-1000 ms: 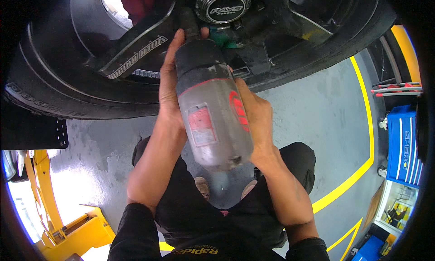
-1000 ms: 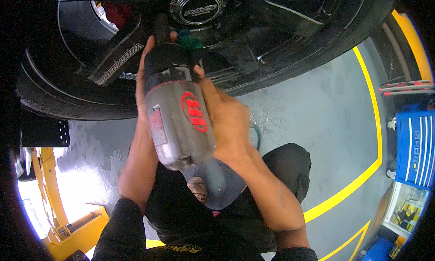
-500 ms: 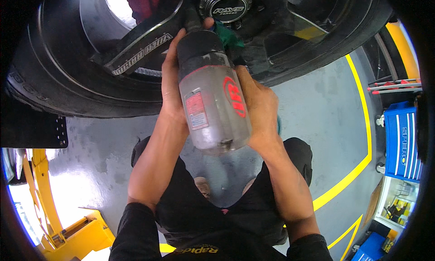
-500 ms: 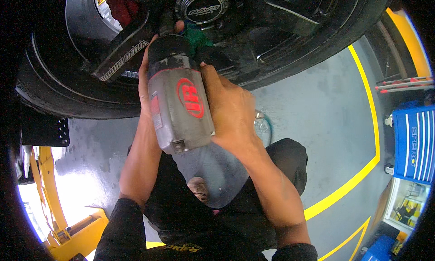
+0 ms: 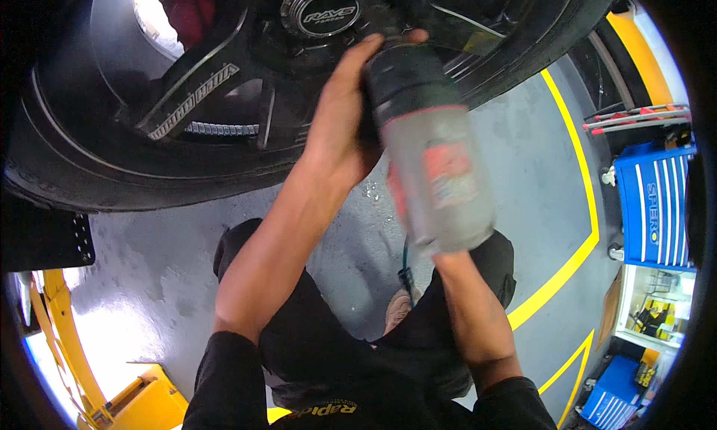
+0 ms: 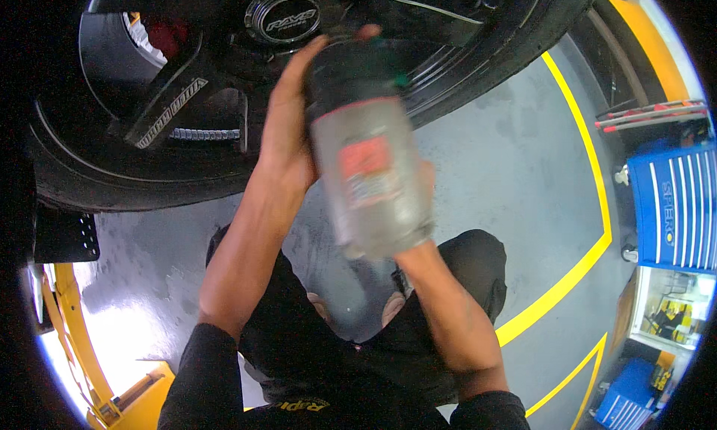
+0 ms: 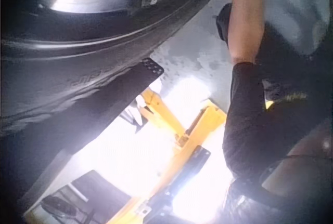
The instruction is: The person uses an impact wrench to remove lug nuts from a vehicle wheel, wipes the tool and wheel surface with a cloth, and then walks to a tool cart to exchange tools.
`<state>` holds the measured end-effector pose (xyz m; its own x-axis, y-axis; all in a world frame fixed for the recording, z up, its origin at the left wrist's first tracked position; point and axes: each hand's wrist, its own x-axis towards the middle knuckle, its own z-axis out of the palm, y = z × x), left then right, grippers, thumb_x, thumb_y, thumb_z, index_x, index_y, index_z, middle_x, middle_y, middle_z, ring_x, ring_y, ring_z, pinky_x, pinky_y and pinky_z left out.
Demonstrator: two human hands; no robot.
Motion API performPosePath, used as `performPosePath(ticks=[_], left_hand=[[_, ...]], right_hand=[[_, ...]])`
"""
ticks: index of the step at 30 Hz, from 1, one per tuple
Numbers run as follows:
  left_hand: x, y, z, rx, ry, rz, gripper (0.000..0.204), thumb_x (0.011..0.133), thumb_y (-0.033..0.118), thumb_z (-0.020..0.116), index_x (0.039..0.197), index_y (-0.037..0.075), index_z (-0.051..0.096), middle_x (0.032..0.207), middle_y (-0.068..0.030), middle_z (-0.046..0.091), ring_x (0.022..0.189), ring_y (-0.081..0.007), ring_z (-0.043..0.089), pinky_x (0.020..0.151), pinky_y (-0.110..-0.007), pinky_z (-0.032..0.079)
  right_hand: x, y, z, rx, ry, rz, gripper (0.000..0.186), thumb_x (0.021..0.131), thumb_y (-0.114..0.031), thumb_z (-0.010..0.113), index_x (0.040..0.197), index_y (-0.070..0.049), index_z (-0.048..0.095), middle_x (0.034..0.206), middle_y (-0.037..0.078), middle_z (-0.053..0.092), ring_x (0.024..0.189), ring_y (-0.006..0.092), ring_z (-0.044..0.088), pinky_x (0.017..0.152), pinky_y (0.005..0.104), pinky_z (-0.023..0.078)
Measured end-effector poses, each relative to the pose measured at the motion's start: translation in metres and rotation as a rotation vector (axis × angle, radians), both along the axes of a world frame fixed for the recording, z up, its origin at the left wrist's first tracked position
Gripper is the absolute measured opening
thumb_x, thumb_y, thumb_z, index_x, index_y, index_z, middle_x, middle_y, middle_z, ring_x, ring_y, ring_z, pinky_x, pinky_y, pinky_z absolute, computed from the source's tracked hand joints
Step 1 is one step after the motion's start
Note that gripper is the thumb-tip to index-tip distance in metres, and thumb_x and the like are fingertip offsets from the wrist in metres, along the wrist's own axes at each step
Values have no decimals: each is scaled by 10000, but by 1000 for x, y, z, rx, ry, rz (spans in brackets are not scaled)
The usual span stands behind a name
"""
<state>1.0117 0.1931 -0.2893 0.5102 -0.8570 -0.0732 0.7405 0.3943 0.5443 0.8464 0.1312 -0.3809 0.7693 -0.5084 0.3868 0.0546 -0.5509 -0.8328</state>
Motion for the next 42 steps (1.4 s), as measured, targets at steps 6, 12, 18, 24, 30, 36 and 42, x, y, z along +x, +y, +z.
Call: performPosePath(ticks=[6,12,18,24,30,36,42], left_hand=[[7,-30,-10,90,-21,29,344,1062,359,551,1202,93,720,1081,-19,741,949,-146,685,827,-315,534],[5,-37,-7,172,60,96,301,996,337,663,1160,88,709,1116,-69,756,1009,-213,721,943,-367,563],[15,-34,-9,215,126,66,297,958,385,730,994,92,695,937,-49,719,849,-196,692,826,-367,581],[12,-42,-9,59,156,92,355,1041,396,596,1104,59,691,1014,-58,716,935,-207,682,919,-370,555],[19,-43,-15,57,177,22,386,1061,415,557,1165,67,689,1037,-52,714,944,-199,675,924,-364,548],[14,-46,-20,-2,225,32,403,1023,460,612,1148,88,704,1020,-30,723,913,-179,673,888,-360,555],[-7,-38,-15,124,189,67,388,1009,494,609,1117,137,717,996,-3,718,911,-152,656,877,-346,539]], right_hand=[[7,-38,30,252,58,24,121,946,-68,692,1063,-41,697,916,51,700,914,177,690,810,320,549],[5,-43,13,-185,40,60,233,962,-112,687,1171,-20,643,878,68,636,731,152,581,666,319,459],[20,-36,19,156,-116,60,655,722,-228,847,1298,-18,617,1097,139,733,994,313,722,862,359,548],[28,-42,-4,-272,-69,56,223,945,-115,715,1147,-38,660,1062,105,702,845,215,680,722,357,526],[28,-52,4,-15,-179,64,346,851,-122,772,1173,-36,679,1078,116,721,932,218,699,813,357,548],[29,-53,11,3,-97,108,494,697,-148,847,1127,-10,648,975,111,714,868,178,681,767,337,540],[12,-46,-6,61,29,-64,295,863,-144,740,1112,-17,647,899,40,699,808,132,645,737,311,539]])
